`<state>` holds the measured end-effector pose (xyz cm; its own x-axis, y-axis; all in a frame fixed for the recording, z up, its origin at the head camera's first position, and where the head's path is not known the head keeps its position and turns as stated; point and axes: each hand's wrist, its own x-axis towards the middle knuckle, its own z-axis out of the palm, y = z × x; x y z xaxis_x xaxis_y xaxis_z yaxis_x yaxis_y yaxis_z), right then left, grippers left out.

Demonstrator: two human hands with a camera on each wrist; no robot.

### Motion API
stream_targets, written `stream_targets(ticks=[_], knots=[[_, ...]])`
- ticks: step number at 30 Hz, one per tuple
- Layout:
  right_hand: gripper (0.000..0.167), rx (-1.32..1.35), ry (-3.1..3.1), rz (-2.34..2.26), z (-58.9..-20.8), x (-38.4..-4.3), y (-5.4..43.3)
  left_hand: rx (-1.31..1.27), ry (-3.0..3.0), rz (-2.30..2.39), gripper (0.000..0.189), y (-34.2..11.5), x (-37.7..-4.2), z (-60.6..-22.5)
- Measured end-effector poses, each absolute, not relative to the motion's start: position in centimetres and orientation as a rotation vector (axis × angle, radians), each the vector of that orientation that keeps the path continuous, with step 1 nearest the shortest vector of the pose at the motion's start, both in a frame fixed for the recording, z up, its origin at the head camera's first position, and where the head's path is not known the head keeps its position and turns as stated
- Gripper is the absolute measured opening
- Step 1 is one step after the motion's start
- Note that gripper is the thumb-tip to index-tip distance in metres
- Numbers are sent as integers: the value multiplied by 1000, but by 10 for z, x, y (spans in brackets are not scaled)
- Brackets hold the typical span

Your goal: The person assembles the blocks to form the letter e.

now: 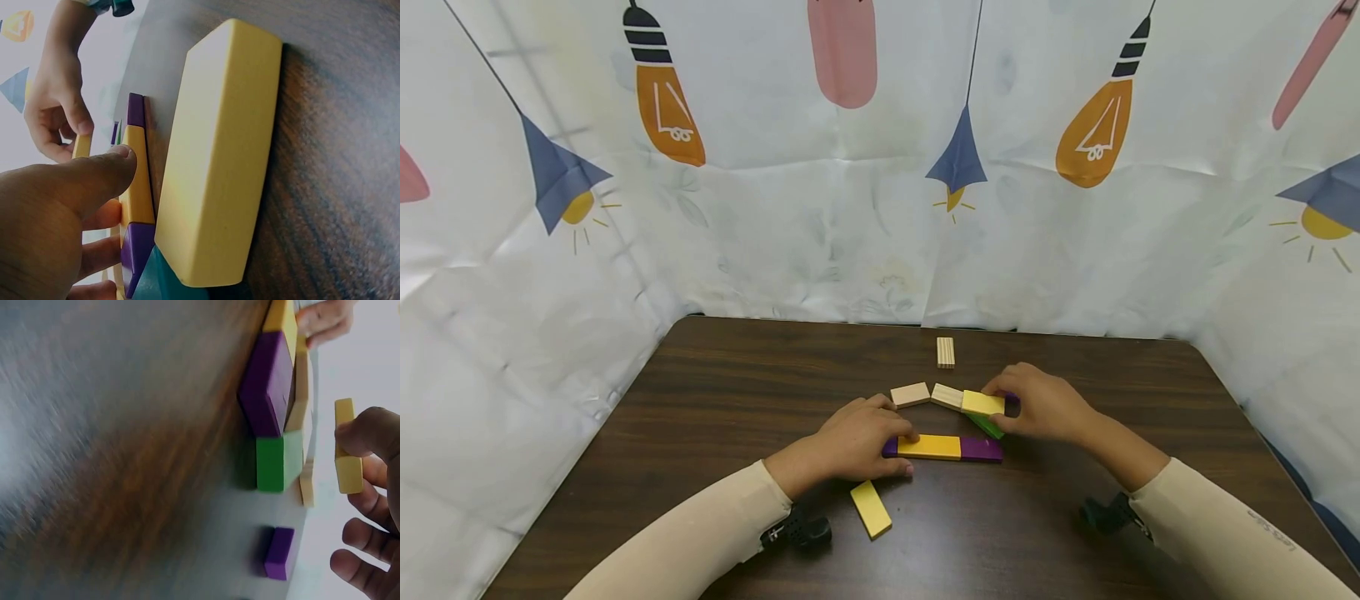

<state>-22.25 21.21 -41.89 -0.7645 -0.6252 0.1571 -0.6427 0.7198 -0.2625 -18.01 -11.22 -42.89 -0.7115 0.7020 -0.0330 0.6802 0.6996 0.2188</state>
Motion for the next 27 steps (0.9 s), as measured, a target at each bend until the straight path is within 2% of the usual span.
stream_targets(ticks=[27], knots=[[31,1194,-2777,544,-431,-166,186,1145,2797,281,39,-113,-181,-430]])
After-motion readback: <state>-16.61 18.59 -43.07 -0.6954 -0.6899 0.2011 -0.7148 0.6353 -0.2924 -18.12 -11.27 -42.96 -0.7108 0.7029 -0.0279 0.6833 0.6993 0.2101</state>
